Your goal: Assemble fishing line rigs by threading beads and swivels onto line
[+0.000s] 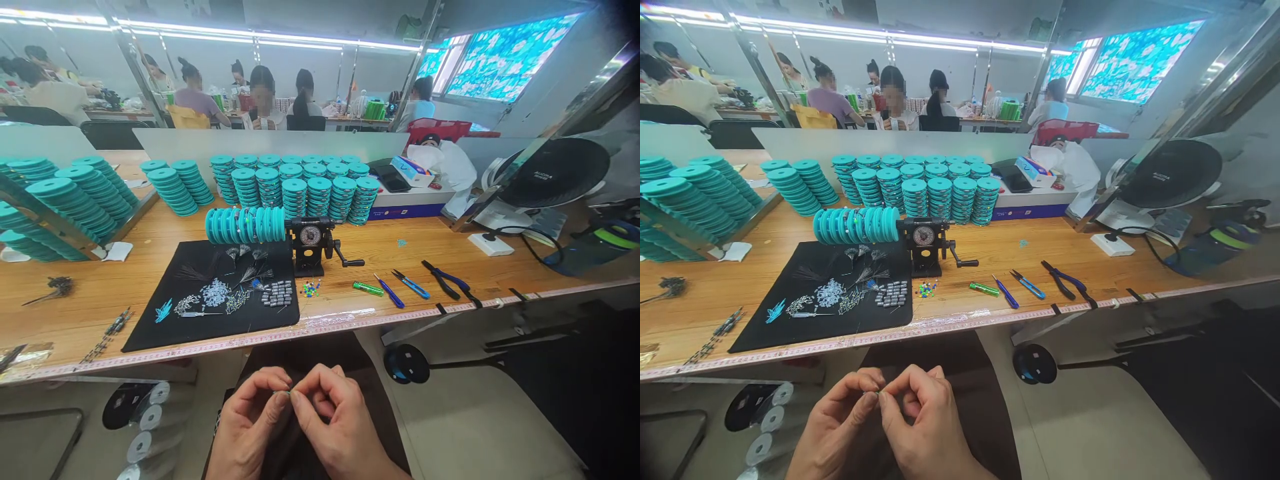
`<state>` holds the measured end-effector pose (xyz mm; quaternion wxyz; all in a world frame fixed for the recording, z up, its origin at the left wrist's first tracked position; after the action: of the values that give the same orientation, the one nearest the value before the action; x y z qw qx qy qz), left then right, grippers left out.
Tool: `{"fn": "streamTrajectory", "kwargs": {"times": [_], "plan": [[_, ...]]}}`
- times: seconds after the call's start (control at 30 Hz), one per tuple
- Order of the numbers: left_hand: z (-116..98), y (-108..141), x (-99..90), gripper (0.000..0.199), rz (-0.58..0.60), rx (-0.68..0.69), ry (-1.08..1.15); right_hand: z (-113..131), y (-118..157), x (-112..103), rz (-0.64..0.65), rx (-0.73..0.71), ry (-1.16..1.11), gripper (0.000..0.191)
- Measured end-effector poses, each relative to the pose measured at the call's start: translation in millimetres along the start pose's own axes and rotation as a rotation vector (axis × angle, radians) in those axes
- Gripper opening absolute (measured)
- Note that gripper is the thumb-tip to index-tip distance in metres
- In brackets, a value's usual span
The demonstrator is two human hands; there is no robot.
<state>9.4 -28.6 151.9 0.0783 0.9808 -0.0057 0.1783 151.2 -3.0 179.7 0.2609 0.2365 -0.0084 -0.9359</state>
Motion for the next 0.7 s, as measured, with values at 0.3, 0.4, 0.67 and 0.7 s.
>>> {"fn": "streamTrajectory", "kwargs": {"times": [0.3, 0.4, 0.67, 0.7], "plan": [[1.5, -3.6, -13.9, 0.010, 0.130, 0.086, -0.267, -3.2, -3.7, -5.5, 0.064, -0.018, -0.253, 0.025], [-0.9, -3.0, -11.2, 0.011, 0.145, 0.082, -0.305, -3.7, -4.5, -5.3, 0.068, -0.011, -0.294, 0.026], [-7.3, -9.7, -18.8, 0.013, 0.149, 0.079, -0.487, -12.9, -15.2, -3.3, 0.130, 0.001, -0.490, 0.031], [-8.3, -11.4, -20.4, 0.012, 0.168, 0.081, -0.511, -14.6, -17.0, -2.2, 0.134, 0.004, -0.524, 0.031]]}}
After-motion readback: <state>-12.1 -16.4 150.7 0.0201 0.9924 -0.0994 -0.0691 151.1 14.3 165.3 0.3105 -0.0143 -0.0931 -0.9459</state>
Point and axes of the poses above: each hand's wrist, its own y-axis away from the middle knuckle, its own x-axis out of the palm, z = x × y, the point moved 1 cm from there along -y, towards the middle knuckle, and after that the axes turned 14 degrees about z, right-handed, at the moved point
